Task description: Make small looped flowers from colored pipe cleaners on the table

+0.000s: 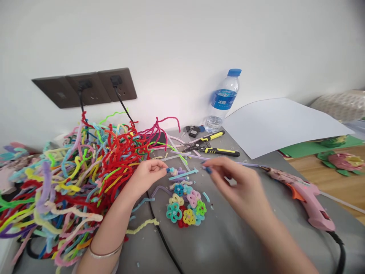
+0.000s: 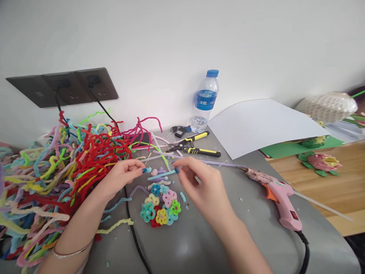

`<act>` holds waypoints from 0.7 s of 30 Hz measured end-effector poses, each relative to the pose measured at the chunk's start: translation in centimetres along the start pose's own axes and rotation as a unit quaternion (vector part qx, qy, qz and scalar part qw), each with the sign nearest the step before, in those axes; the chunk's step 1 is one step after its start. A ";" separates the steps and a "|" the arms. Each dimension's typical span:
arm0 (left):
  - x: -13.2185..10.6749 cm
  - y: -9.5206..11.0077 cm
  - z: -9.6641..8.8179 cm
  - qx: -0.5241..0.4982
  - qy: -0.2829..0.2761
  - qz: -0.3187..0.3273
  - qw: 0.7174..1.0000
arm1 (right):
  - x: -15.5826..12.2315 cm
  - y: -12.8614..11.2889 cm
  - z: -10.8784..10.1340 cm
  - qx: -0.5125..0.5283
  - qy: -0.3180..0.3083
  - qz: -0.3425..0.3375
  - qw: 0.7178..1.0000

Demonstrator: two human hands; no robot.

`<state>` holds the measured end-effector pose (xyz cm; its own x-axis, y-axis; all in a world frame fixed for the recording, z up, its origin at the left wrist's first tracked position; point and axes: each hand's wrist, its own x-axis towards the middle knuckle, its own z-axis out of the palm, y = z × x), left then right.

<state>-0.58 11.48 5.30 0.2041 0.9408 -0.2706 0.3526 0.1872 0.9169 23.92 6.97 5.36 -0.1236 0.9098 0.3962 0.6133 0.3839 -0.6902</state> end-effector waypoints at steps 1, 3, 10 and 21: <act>0.0 0.0 0.0 -0.001 0.001 -0.003 1.000 | 0.4 0.6 0.6 -0.017 -0.030 -0.002 0.999; 0.0 0.2 0.0 0.003 0.003 -0.010 1.000 | 1.2 1.7 1.8 -0.061 -0.093 0.004 0.994; -0.1 0.6 0.0 -0.003 0.009 -0.021 1.000 | 2.9 2.3 3.8 -0.139 -0.200 0.009 0.970; -0.3 1.2 0.1 -0.025 0.041 -0.016 0.999 | 1.8 3.0 0.2 -0.083 -0.065 0.122 0.987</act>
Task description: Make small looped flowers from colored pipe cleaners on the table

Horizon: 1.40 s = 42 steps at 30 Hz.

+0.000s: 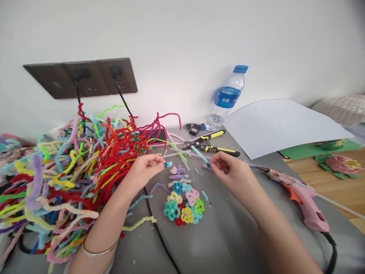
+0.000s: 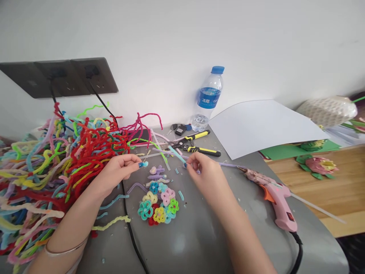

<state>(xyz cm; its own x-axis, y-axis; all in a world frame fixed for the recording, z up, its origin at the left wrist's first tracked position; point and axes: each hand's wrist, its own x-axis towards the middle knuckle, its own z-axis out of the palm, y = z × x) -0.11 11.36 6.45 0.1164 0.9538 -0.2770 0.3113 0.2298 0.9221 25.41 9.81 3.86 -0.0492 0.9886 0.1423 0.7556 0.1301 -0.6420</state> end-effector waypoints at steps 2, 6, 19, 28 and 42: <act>0.1 -0.4 0.2 0.016 -0.017 0.000 1.000 | -0.6 0.9 -0.4 -0.028 -0.010 0.055 0.998; 0.4 -1.4 0.2 0.068 -0.065 -0.010 0.996 | -1.5 2.4 -0.6 -0.067 -0.024 0.119 0.990; 0.8 -2.4 0.4 0.114 -0.100 -0.016 0.988 | -4.0 2.6 -0.6 0.000 -0.086 0.085 0.993; 0.6 -2.6 0.2 0.119 -0.122 -0.019 0.985 | -3.8 3.5 -0.3 -0.023 -0.126 0.081 0.988; 0.6 -1.8 -0.2 0.083 -0.101 -0.014 0.991 | -4.1 3.7 -0.4 0.004 -0.119 0.064 0.991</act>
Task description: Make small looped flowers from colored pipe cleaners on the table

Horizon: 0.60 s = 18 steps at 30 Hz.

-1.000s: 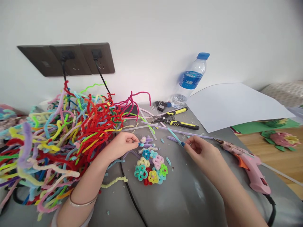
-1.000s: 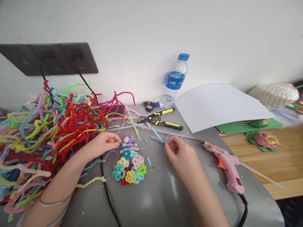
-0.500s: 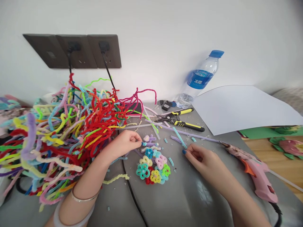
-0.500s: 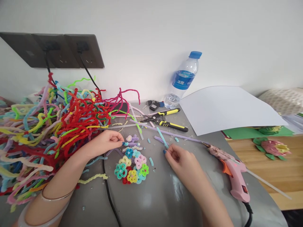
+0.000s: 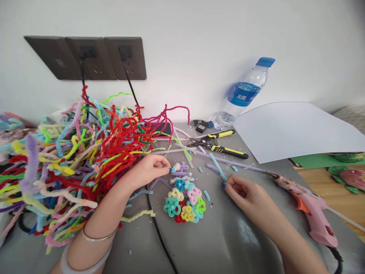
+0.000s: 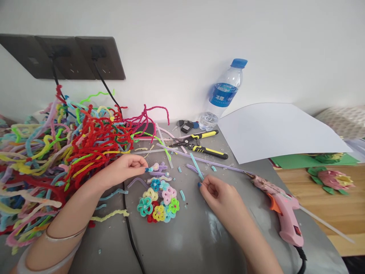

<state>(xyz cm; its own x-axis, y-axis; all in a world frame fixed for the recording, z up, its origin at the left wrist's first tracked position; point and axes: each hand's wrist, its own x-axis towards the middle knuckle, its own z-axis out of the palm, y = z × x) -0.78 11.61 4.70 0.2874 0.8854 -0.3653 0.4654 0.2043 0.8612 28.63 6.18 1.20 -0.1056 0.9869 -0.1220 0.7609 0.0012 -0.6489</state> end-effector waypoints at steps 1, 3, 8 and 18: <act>0.0 0.1 -0.1 -0.007 0.009 -0.001 1.000 | 0.0 0.0 0.0 0.002 -0.001 0.000 1.000; 0.0 0.2 -0.1 -0.017 0.022 -0.004 1.000 | 0.0 0.0 0.0 0.001 -0.004 0.006 1.000; 0.0 0.2 -0.1 0.005 0.002 -0.011 1.000 | -0.2 0.1 -0.2 0.005 -0.010 0.019 1.000; 0.1 -0.2 -0.1 0.035 -0.028 -0.008 0.999 | -0.1 0.0 -0.2 0.028 -0.004 0.000 1.000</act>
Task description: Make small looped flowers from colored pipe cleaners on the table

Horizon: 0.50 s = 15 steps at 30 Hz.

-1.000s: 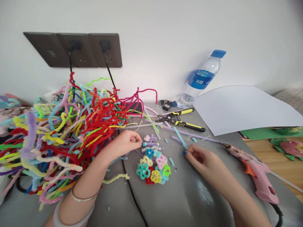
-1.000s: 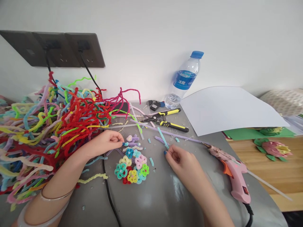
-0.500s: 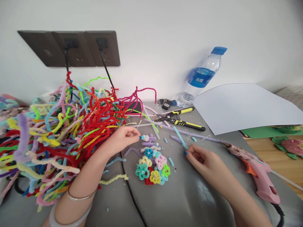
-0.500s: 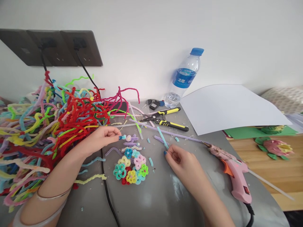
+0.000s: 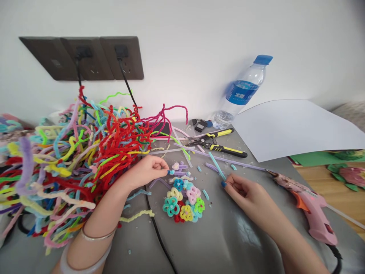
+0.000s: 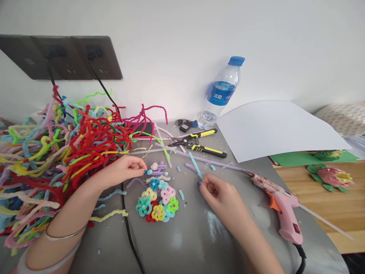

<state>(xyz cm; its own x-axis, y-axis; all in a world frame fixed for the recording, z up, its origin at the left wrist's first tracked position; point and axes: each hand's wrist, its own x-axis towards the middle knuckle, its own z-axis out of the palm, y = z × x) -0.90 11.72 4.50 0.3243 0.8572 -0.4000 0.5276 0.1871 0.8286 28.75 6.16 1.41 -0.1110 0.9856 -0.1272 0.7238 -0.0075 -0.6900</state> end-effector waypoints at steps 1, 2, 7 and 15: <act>0.0 -0.1 0.0 0.001 -0.002 -0.001 1.000 | 0.0 0.0 0.0 0.001 0.000 0.000 1.000; 0.0 -0.2 0.0 0.003 -0.003 -0.001 1.000 | 0.0 0.0 0.0 0.001 0.000 0.001 1.000; 0.1 -0.7 0.1 0.008 -0.004 0.006 1.000 | 0.1 0.2 0.1 -0.005 -0.014 0.017 1.000; 0.2 -0.8 0.3 0.011 -0.003 0.011 1.000 | 0.1 0.1 0.1 -0.002 -0.022 0.031 0.999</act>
<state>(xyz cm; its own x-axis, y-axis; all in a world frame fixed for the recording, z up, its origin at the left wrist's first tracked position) -1.01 11.57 3.67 0.3408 0.8575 -0.3853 0.5380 0.1582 0.8280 28.74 6.23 1.30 -0.0945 0.9750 -0.2009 0.7326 -0.0685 -0.6772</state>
